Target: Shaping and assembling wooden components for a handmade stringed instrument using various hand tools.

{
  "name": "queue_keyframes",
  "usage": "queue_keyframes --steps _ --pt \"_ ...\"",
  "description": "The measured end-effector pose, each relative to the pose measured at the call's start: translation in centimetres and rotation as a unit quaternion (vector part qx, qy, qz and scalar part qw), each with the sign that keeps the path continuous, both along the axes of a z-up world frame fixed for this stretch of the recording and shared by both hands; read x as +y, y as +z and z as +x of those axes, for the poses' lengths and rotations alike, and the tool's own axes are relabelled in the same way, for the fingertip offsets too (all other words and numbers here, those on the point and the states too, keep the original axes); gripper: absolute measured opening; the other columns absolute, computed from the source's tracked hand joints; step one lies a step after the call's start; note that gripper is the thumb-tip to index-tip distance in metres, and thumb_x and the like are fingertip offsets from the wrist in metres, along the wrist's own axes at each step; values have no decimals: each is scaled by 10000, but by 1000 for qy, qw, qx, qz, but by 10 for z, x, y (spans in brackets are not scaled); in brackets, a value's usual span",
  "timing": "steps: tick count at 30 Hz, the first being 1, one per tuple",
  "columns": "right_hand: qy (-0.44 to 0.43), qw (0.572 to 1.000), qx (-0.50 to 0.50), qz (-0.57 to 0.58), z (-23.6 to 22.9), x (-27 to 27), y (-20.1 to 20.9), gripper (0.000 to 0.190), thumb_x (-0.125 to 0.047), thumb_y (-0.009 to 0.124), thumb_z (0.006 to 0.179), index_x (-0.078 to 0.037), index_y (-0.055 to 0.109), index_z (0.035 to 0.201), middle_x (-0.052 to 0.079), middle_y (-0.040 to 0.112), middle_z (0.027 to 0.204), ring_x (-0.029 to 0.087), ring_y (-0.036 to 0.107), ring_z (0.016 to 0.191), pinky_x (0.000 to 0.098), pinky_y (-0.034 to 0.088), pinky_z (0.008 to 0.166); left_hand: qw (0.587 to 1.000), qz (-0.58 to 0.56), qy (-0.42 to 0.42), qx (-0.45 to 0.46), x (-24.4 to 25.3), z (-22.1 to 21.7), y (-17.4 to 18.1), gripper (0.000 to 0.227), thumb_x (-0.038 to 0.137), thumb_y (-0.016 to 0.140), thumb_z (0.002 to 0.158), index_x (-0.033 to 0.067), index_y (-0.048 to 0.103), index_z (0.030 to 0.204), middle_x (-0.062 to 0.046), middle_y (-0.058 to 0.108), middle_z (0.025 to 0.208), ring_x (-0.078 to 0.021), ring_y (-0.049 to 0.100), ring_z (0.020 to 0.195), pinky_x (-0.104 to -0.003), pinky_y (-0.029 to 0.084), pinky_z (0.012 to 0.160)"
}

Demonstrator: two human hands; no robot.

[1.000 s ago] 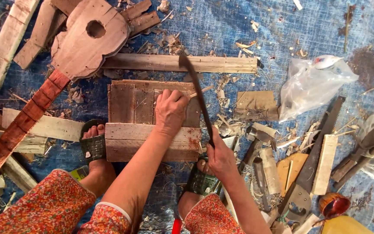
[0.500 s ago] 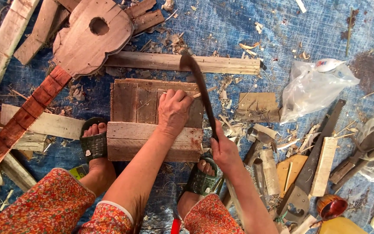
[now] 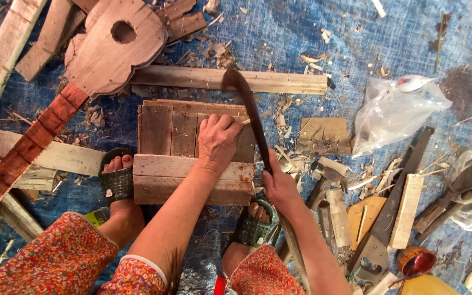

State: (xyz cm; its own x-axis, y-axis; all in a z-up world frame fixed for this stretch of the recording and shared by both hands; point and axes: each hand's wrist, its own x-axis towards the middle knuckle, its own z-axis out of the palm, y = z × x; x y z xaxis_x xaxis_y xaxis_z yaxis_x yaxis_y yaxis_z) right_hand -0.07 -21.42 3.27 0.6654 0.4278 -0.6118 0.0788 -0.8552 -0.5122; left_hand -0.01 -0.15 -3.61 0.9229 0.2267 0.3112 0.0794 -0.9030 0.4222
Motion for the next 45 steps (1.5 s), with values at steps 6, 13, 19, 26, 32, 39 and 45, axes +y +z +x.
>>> queue_keyframes --steps 6,13,19,26,32,39,45 --pt "-57 990 -54 115 -2 -6 11 577 -263 463 1021 -274 363 1589 214 744 1038 431 739 794 526 618 745 1000 7 0 10 -1 -2 -8 93 185 715 852 229 680 778 20 557 820 -223 567 780 -341 431 674" --pt "17 996 -81 33 -2 -4 -17 626 -336 431 1032 -252 256 1627 230 678 1101 486 688 880 599 557 767 1000 6 1 -5 -1 2 1 60 212 691 884 261 712 857 22 548 840 -222 573 785 -347 431 675" --pt "-64 993 4 100 0 -8 1 658 -317 468 1014 -272 250 1633 303 718 1094 530 689 943 627 562 783 1000 16 2 -4 0 -2 -10 51 206 712 860 248 702 834 18 547 831 -233 571 771 -350 429 666" --pt "22 995 -87 31 -5 -6 -29 608 -332 423 1052 -278 254 1633 208 688 1221 476 696 942 601 579 811 1000 11 -3 9 0 -1 3 62 202 687 868 259 708 877 25 545 857 -219 571 806 -346 424 686" --pt "50 998 -14 -41 0 0 -15 594 -379 338 1057 -319 182 1628 184 693 1171 445 713 981 569 571 890 1000 0 -3 7 0 -4 3 98 182 680 863 264 728 888 17 548 855 -219 576 791 -342 427 681" --pt "52 998 -25 -16 -2 -1 -19 594 -358 322 1073 -250 186 1641 202 697 1157 424 722 979 546 585 855 999 -27 10 42 -71 -90 17 237 62 495 766 246 643 777 -32 524 743 -166 460 620 -275 364 549" --pt "-28 996 10 84 -11 -16 -39 643 -386 427 1040 -244 243 1639 281 662 1266 511 663 1062 619 546 888 985 -166 22 -32 -58 -60 52 155 82 667 858 142 740 981 -81 613 863 -307 619 739 -397 483 659"
